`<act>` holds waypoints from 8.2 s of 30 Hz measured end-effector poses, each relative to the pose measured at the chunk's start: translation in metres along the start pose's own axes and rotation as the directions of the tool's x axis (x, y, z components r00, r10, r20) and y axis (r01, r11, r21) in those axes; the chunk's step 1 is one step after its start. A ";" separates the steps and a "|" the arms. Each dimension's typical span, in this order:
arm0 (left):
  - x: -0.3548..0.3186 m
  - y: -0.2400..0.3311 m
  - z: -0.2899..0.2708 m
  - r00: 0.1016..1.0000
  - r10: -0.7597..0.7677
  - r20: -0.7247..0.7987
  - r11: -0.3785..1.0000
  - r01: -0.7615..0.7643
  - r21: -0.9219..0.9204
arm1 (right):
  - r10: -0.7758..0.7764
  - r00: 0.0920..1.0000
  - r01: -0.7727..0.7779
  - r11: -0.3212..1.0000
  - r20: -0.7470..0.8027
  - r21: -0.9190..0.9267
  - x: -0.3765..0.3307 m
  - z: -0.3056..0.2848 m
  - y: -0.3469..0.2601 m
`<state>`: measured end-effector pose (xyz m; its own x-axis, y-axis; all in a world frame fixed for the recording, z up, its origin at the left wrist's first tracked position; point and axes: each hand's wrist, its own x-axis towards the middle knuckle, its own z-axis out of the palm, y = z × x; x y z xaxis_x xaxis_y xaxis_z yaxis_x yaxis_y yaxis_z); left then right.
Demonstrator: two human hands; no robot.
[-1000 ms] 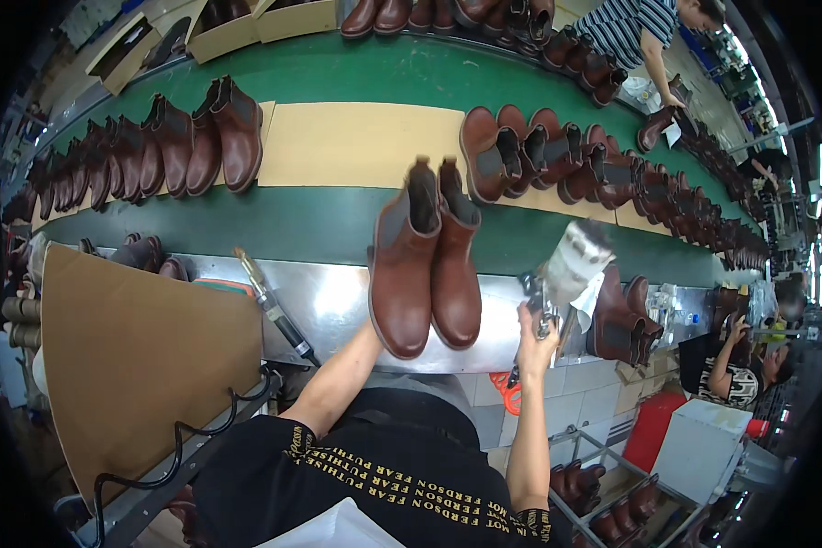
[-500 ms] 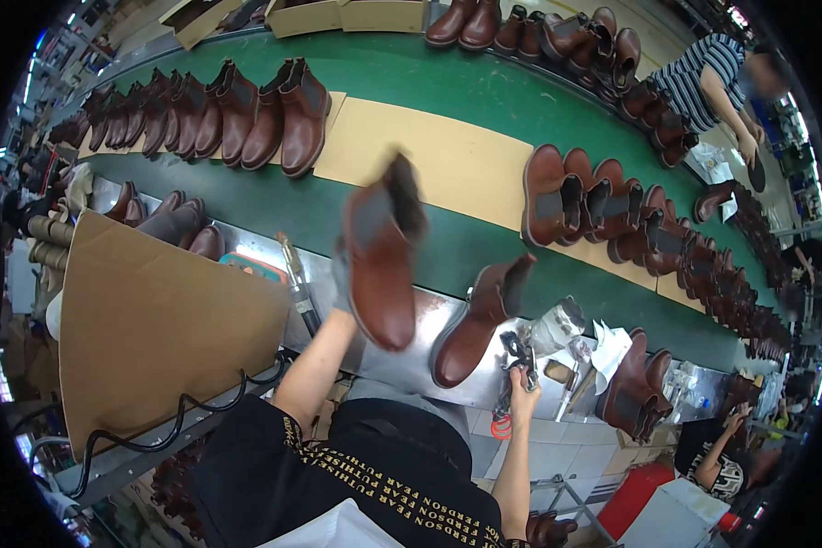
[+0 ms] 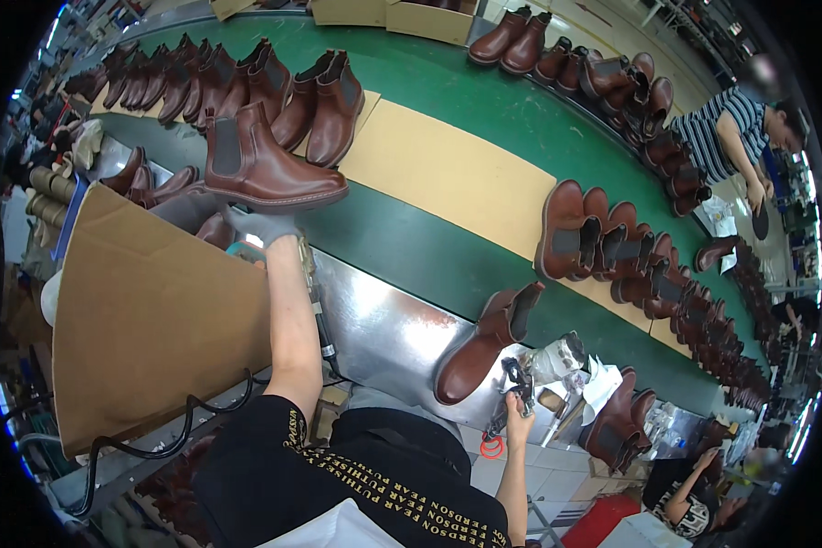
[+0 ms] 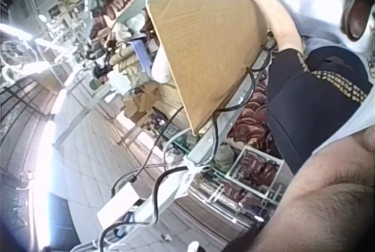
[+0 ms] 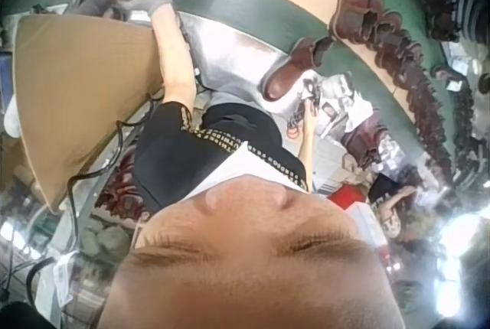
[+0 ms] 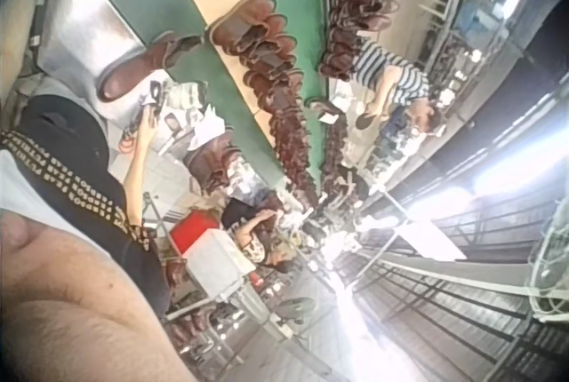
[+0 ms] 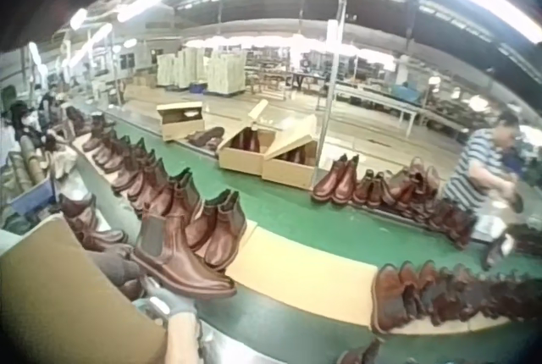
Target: Applying spray and wiping leather boots on an industrial production line.
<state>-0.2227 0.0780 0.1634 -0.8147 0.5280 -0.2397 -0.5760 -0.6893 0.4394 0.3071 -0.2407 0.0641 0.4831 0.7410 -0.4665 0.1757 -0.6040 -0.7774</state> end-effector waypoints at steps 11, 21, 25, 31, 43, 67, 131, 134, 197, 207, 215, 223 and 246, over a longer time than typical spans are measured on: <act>-0.015 0.026 0.032 0.996 -0.011 -0.090 1.000 0.014 0.023 | -0.016 0.999 0.019 0.995 0.032 -0.098 -0.005 -0.005 -0.001; -0.011 0.025 0.020 0.981 -0.110 -0.158 0.988 0.090 -0.129 | -0.057 0.998 0.058 0.997 0.027 -0.050 -0.010 -0.006 0.004; -0.010 0.021 0.018 0.979 -0.072 -0.190 0.982 0.036 -0.186 | 0.006 0.999 -0.005 1.000 0.035 -0.028 -0.014 -0.007 0.005; -0.003 0.016 0.014 0.956 0.021 -0.293 0.981 -0.077 -0.180 | 0.060 0.997 -0.059 0.998 0.038 -0.036 -0.014 -0.016 0.020; -0.035 0.001 0.014 0.998 -0.043 -0.048 0.976 0.053 0.212 | 0.030 0.982 0.106 0.729 0.187 -0.677 -0.062 -0.014 -0.120; -0.220 -0.292 0.190 0.446 -0.771 0.455 0.614 0.712 0.342 | -0.569 0.793 0.589 0.807 -0.217 0.036 0.062 -0.174 -0.392; -0.188 -0.485 0.079 0.367 -0.925 0.100 0.109 0.004 0.994 | -0.751 0.494 0.740 0.099 0.438 -0.665 0.556 -0.104 -0.370; -0.178 -0.337 0.066 0.407 -0.796 0.448 0.054 -0.690 0.722 | -0.767 0.436 0.743 0.012 0.471 -0.669 0.562 -0.073 -0.371; -0.311 0.121 0.171 0.159 -0.071 0.985 -0.219 -0.966 0.140 | -0.734 0.636 0.733 0.477 0.240 -0.485 0.189 0.024 -0.291; -0.267 -0.028 -0.133 0.362 -0.902 0.236 0.071 -0.413 0.908 | -0.552 0.518 0.847 0.437 0.654 -0.302 -0.094 0.068 -0.188; -0.251 -0.003 -0.192 0.429 -0.856 -0.288 -0.177 0.281 0.943 | -0.083 0.995 0.082 0.996 -0.064 -0.023 -0.065 0.005 -0.146; -0.238 -0.015 -0.143 0.136 -0.976 -0.167 -0.094 0.432 0.897 | 0.187 0.857 -0.498 0.545 0.481 0.675 -0.020 0.075 -0.065; -0.278 -0.010 -0.120 0.301 -0.951 0.069 0.192 0.404 0.894 | -0.250 0.940 0.285 0.949 0.233 -0.132 -0.040 0.023 -0.130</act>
<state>0.0013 -0.1212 0.1212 0.3077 0.8486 -0.4303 -0.3801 0.5243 0.7620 0.2448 -0.1852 0.1737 0.2104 0.9156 -0.3425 0.4179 -0.4010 -0.8152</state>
